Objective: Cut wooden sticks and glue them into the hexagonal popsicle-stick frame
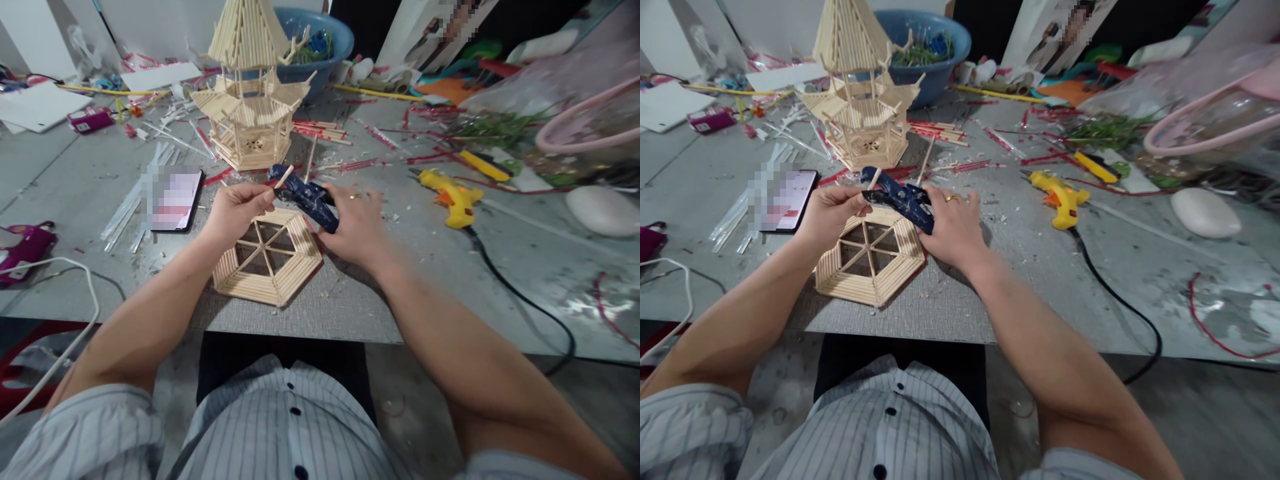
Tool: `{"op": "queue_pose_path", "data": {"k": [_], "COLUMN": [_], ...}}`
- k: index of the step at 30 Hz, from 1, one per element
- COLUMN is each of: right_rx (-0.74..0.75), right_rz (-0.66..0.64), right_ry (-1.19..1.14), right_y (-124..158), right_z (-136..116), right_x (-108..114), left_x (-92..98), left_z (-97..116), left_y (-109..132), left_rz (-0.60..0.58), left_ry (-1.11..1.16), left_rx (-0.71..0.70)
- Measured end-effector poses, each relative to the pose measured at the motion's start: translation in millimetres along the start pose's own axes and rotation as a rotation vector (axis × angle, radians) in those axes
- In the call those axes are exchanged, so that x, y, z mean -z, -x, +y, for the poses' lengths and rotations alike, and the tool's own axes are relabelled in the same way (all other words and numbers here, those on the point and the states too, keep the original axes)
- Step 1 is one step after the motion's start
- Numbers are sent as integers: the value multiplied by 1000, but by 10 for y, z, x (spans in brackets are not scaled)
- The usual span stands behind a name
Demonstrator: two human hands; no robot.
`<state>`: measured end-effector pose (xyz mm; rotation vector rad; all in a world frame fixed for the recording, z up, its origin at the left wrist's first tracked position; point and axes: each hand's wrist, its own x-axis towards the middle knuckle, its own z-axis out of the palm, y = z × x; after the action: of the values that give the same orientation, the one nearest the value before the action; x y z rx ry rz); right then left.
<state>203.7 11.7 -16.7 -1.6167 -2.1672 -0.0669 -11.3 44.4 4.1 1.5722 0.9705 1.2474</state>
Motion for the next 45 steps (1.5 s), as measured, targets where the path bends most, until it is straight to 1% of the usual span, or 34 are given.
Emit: {"op": "queue_pose_path", "data": {"k": [3,6,12,19,25,33,42,45], "right_rx": [36,55,57,44,47,53,4,-18], "right_rz": [-40,-51,-45,-103,-82,-115,-172,-169], "right_ry": [-9,-14,-12,15,32,16,-10,-32], "right_y": [7,13,14,12,17,7,0,12], "right_z": [-19,-34,-43,-57,-56,-61,-84,-86], "right_x": [20,31,34,61,46,62,78,71], "left_x": [-5,-16,-23,-1,-12,-34,-15,-5], "left_z": [-6,-7,-4,-32,14,73,16,3], "left_y": [7,17,25,15,24,22,8,3], "left_rz": [-10,-13,-16,-26,-32,-38,-43,-38], "left_ry": [-36,-65,-88,-120,-120,-91,-120,-141], "left_rx": [9,38,56,47,74,112,56,42]}}
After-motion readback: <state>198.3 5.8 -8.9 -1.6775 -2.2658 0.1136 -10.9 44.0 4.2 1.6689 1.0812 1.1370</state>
